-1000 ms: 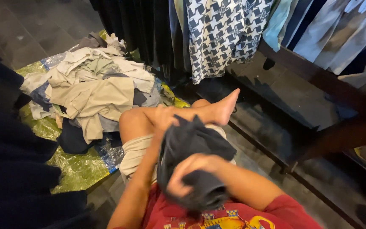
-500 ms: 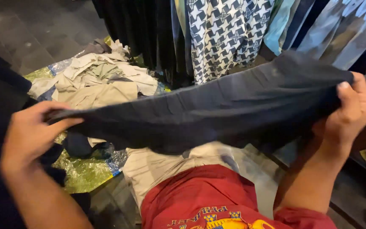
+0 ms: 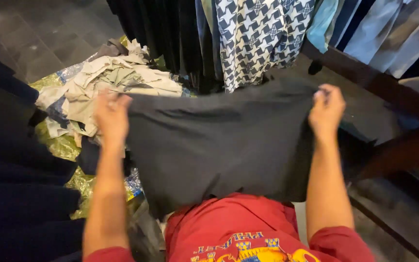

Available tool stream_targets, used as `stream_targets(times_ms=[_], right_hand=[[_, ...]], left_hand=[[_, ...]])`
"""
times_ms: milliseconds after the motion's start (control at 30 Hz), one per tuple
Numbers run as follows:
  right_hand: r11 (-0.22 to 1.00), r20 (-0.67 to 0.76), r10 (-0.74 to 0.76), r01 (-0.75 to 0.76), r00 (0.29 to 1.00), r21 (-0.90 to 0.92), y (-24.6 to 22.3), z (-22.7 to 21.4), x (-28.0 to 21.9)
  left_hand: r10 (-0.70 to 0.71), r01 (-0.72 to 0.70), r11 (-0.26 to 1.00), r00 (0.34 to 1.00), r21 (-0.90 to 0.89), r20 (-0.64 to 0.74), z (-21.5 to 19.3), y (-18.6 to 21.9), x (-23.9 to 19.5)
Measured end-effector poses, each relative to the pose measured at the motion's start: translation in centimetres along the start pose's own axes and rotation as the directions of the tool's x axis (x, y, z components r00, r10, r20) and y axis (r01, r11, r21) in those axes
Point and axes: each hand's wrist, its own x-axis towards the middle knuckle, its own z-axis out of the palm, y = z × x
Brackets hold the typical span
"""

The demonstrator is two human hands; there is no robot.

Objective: The person sits on the floor and folds a pair of patterned shorts, then hangs them on a rack. They then pick up a pair of dark shorts, fold them, place them on a hanger, and hang them on the rack.

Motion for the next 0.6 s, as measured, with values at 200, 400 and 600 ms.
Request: stream_targets(times_ms=[200, 400, 600], right_hand=[[0.938, 0.501, 0.224, -0.046, 0.836, -0.343, -4.9, 9.9, -14.2], [0.828, 0.73, 0.447, 0.07, 0.516, -0.557, -6.4, 9.7, -16.8], [0.838, 0.831, 0.545, -0.088, 0.109, -0.538, -8.5, 8.1, -16.7]], left_hand=[[-0.571, 0.151, 0.661, 0.737, 0.735, 0.363, 8.4, 2.0, -18.3], [-0.658, 0.079, 0.569, 0.64, 0.818, 0.396, 7.2, 3.3, -21.1], [-0.6, 0.076, 0.671, 0.64, 0.737, 0.481, 3.0, 5.9, -23.6]])
